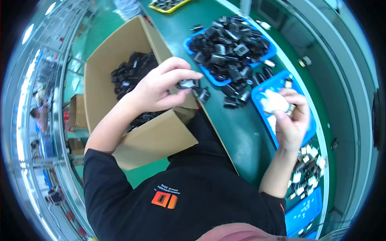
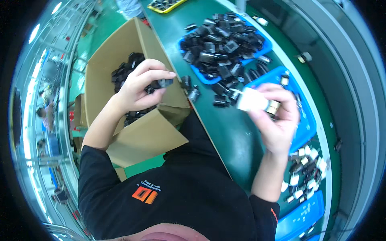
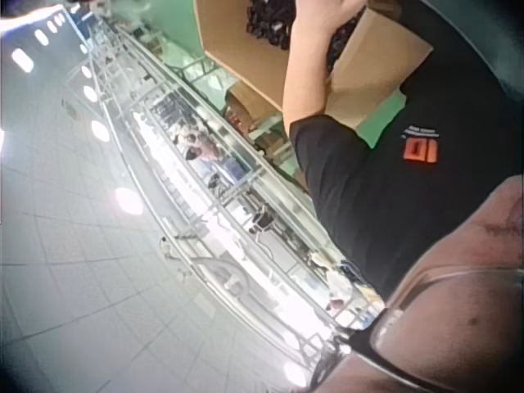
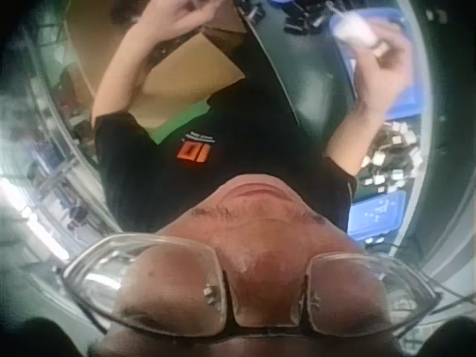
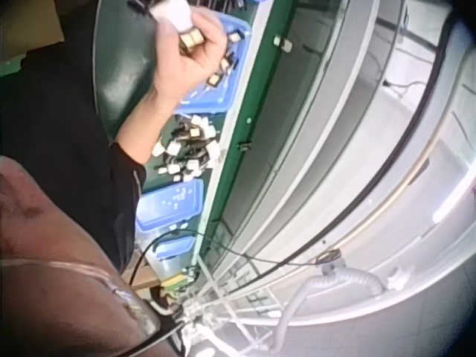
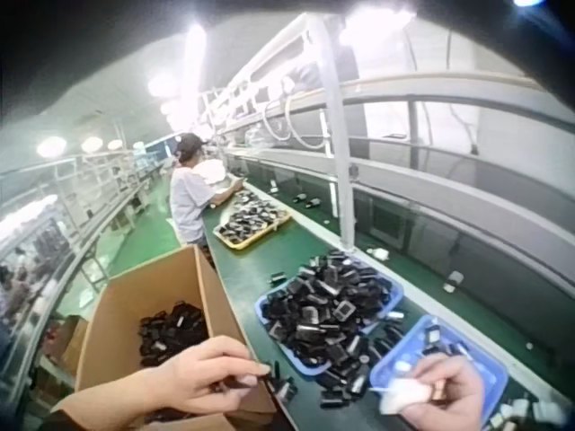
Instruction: Assembling black plastic housing components with white internal parts.
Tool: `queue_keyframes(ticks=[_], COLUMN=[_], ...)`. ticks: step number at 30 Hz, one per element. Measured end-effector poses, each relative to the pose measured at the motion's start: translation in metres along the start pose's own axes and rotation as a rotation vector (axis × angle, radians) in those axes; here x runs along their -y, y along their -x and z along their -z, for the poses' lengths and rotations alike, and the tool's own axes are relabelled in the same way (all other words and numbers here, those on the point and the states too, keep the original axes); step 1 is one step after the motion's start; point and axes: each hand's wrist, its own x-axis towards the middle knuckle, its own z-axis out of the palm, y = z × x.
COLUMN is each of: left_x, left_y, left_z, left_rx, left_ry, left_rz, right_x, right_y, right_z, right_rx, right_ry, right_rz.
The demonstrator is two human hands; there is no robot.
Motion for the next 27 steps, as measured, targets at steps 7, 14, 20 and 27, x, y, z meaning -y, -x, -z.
queue_keyframes(ticks=[7,14,20,27], left_x=[-0.018,-0.02,-0.008,0.001], left_y=[-0.059,-0.068,-0.063,-0.057], left_z=[-0.055,-0.093,-0.101,-0.103], left_rx=[0.127,0.086,0.048,0.04], left_ry=[0.409,0.486,0.667,0.751], left_rz=[0.029,0.011,0.209,0.281], right_x=[0.029,0.027,0.002,-0.015], right_y=[-0.001,-0.003,-0.005,-0.004], right_z=[-0.011,-0.005,-0.008,-0.022], right_rx=[0.161,0.108,0.067,-0.036], right_ry=[0.383,0.509,0.465,0.255], right_rz=[0.153,0.044,0.013,-0.003])
